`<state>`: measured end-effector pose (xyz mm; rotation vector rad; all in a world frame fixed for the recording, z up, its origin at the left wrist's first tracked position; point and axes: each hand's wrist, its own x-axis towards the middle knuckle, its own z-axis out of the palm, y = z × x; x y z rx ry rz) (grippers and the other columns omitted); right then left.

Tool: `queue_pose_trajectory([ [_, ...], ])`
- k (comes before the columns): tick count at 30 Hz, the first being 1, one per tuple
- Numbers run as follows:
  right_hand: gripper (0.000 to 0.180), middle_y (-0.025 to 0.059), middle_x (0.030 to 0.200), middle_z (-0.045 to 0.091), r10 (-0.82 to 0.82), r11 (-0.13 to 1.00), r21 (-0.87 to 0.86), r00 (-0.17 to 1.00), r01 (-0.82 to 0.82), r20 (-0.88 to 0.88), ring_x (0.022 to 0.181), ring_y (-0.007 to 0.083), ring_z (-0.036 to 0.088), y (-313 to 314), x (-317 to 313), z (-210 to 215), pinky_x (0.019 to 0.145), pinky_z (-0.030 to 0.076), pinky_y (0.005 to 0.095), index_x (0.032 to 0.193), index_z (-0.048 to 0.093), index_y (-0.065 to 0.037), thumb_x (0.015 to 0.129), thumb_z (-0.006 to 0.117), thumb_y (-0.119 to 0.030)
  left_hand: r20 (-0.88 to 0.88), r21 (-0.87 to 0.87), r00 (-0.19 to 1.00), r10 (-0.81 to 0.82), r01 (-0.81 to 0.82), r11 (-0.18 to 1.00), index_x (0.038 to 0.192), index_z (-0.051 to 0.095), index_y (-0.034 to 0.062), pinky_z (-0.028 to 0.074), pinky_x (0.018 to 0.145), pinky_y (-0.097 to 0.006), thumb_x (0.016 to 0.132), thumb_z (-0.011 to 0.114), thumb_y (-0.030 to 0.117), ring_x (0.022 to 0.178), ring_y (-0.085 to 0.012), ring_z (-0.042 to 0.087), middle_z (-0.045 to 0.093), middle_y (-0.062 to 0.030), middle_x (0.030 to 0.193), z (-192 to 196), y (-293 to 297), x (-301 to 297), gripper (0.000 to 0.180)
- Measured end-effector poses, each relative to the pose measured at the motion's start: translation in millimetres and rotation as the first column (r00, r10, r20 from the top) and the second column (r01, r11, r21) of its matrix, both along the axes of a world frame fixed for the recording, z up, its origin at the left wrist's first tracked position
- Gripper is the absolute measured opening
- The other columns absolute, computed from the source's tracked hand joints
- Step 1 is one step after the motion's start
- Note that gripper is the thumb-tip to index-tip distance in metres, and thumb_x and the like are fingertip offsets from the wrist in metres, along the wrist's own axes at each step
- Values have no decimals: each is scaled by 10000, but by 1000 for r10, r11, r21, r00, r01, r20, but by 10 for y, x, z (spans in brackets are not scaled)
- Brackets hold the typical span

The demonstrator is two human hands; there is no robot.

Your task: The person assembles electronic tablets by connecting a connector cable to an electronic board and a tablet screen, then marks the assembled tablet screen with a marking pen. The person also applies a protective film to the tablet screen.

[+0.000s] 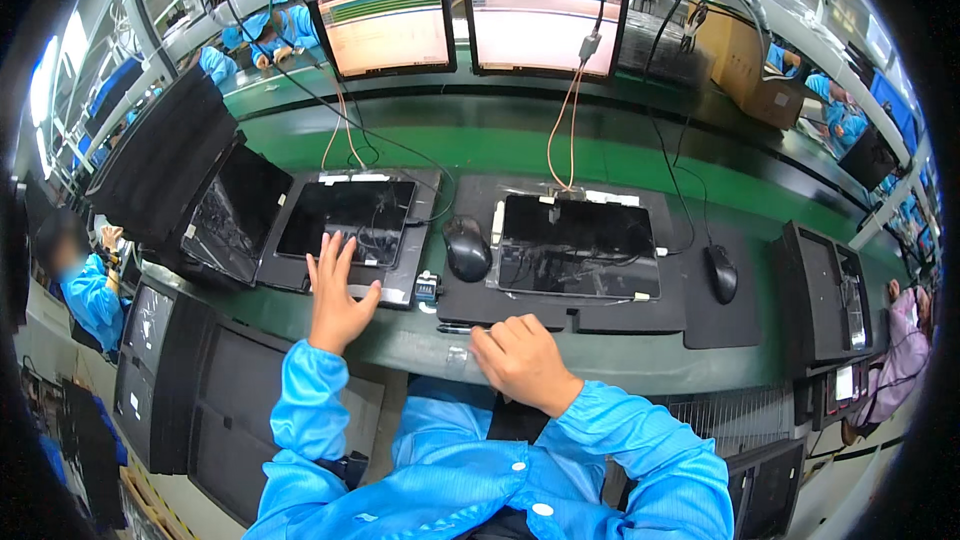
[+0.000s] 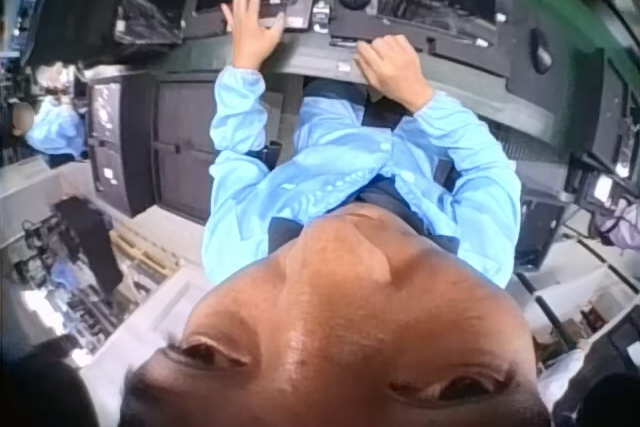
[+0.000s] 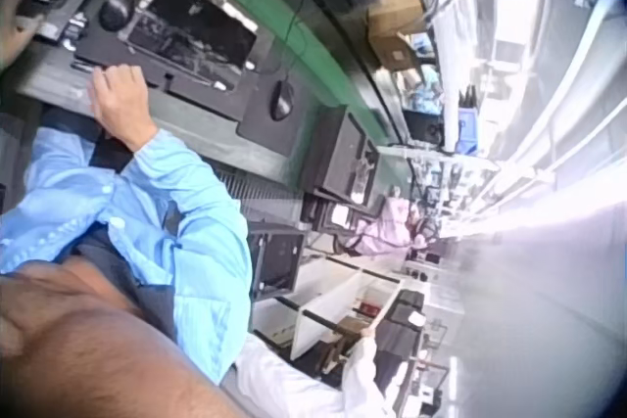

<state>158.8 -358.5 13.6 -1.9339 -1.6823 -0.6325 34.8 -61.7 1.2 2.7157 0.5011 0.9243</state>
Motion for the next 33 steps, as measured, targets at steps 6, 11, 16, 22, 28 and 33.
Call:
queue_pose_trajectory([
  [6, 220, 103, 1019, 642, 100, 993, 68, 995, -101, 15, 1036, 302, 618, 883, 546, 616, 924, 475, 424, 993, 704, -53, 817, 785, -155, -239, -10, 971, -23, 22, 1000, 1402, 617, 52, 237, 1229, -575, 799, 853, 438, 1456, -359, 420, 503, -181, 1511, 225, 412, 76, 754],
  [11, 256, 114, 1050, 677, -47, 987, -156, 999, 49, 15, 1097, 319, 610, 1835, 1152, 344, 951, 469, 440, 1017, 729, -51, 869, 739, -259, -134, 104, 987, -86, 100, 990, 1201, 728, 35, 428, 1065, -451, 771, 884, 421, 1239, -329, 562, 625, -137, 1279, 353, 561, 228, 598],
  [16, 278, 172, 1082, 686, 12, 943, -329, 992, -55, -130, 1068, 368, 648, 2020, 1266, 173, 882, 534, 492, 1018, 734, -41, 854, 706, -264, -127, 179, 949, -287, 307, 935, 1285, 680, 55, 419, 1115, -510, 785, 865, 347, 1258, -358, 571, 616, -165, 1295, 372, 714, 177, 608],
  [22, 291, 173, 868, 751, 131, 975, -147, 968, -165, -215, 855, 369, 736, 2021, 969, 706, 763, 576, 498, 1035, 733, -103, 865, 737, -339, 12, 266, 970, -244, 232, 936, 1320, 656, 38, 470, 1138, -533, 658, 718, -31, 1333, -379, 592, 631, -173, 1394, 159, 1032, 2, 668],
  [28, 588, 186, 1323, 584, -92, 992, 89, 995, 88, 40, 1229, 388, 551, 1403, 855, 878, 1085, 396, 510, 1333, 633, -45, 864, 794, -361, 532, 70, 843, -83, 53, 996, 1094, 739, -16, 599, 879, -352, 865, 774, 39, 1007, -280, 760, 775, -148, 1069, 689, 560, -316, 238],
  [33, 524, 242, 1396, 563, -168, 984, -95, 951, 149, -258, 1251, 437, 565, 1104, 748, 164, 1060, 448, 519, 1292, 652, 1, 906, 757, -337, 640, -682, 595, 487, 148, 716, 1083, 730, -8, 510, 789, -290, 998, 753, 193, 882, -100, 643, 743, -54, 1030, 812, 364, -1522, 220],
])
